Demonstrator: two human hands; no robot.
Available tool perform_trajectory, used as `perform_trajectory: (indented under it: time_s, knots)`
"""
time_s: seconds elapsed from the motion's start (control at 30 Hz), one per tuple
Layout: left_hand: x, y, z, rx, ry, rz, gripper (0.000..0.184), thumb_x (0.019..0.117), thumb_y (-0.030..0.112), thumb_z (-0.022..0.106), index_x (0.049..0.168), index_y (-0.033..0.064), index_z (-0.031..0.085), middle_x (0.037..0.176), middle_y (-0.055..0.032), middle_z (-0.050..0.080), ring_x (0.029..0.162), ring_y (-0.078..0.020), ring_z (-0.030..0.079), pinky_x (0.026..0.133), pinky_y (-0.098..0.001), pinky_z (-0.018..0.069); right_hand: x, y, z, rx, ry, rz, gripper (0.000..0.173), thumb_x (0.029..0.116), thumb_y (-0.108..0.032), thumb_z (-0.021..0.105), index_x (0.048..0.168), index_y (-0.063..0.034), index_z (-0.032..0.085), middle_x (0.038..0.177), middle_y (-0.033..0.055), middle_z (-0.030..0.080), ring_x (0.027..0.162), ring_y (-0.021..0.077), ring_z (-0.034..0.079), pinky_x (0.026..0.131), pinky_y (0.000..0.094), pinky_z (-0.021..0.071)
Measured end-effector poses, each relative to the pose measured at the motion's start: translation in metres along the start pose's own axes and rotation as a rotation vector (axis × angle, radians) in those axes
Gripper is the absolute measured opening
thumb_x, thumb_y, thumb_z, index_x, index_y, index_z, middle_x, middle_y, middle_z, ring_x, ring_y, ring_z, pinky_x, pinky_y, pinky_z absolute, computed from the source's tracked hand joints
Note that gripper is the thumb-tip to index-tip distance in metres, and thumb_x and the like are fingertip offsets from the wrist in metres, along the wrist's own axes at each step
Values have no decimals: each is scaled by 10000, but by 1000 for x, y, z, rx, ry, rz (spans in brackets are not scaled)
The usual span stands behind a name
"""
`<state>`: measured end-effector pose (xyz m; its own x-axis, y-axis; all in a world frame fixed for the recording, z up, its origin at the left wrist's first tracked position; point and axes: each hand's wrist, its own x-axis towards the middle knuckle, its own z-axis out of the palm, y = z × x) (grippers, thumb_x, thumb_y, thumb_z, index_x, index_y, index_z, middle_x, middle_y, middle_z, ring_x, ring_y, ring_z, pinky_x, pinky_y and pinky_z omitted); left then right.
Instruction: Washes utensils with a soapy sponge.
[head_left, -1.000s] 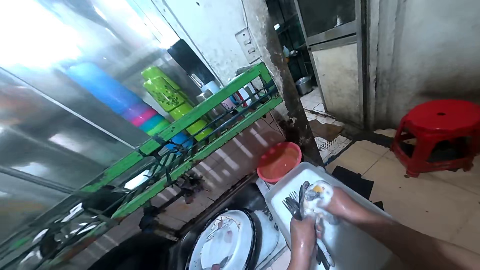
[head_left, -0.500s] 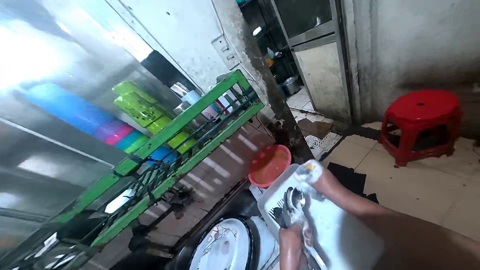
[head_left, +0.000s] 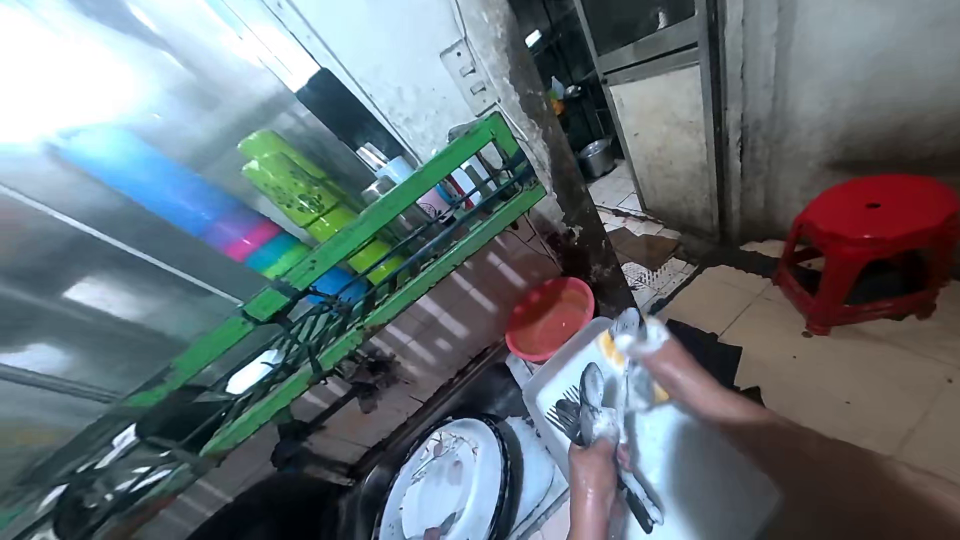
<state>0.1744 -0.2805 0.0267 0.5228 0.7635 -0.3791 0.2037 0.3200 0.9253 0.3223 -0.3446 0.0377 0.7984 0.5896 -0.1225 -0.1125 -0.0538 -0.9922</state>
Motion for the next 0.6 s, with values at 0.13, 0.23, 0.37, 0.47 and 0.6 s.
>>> perform_trajectory:
  time_s: [0.13, 0.23, 0.37, 0.47, 0.6]
  knots:
    - [7, 4, -1, -63, 8, 39, 158, 1067, 44, 475, 973, -62, 545, 573, -64, 569, 453, -109, 567, 455, -228, 506, -20, 2, 19, -166, -202, 105, 407, 967, -127, 697, 1332, 0, 568, 1152, 174, 663, 1048, 234, 645, 949, 418, 514]
    - [12, 3, -14, -188, 2, 104, 266, 1095, 118, 422, 1034, -60, 610, 760, -102, 667, 622, -142, 654, 574, -271, 572, -5, -8, -2, -404, -349, 86, 316, 987, -189, 680, 1243, -9, 636, 1106, 186, 670, 1023, 275, 644, 937, 480, 506]
    - [20, 4, -20, -282, -98, 145, 185, 1031, 61, 495, 1119, -55, 608, 937, -145, 702, 840, -192, 702, 752, -349, 606, -3, -13, 0, -746, -779, 104, 361, 987, -185, 665, 1249, 60, 629, 1152, 284, 651, 1070, 399, 630, 948, 596, 472]
    - [21, 6, -22, -275, -197, 89, 243, 923, 26, 587, 1148, -64, 563, 908, -160, 701, 819, -217, 712, 735, -382, 619, -14, 1, 14, -794, -1022, -27, 363, 941, -96, 694, 1211, 123, 588, 1104, 302, 629, 1024, 406, 620, 904, 588, 477]
    - [31, 19, -23, -386, -100, 43, 165, 1063, 67, 443, 1002, -28, 564, 705, -101, 638, 603, -205, 660, 608, -372, 608, -28, 10, 4, -834, -1085, 102, 409, 942, -171, 729, 1239, 81, 604, 1124, 296, 642, 1026, 407, 628, 889, 610, 476]
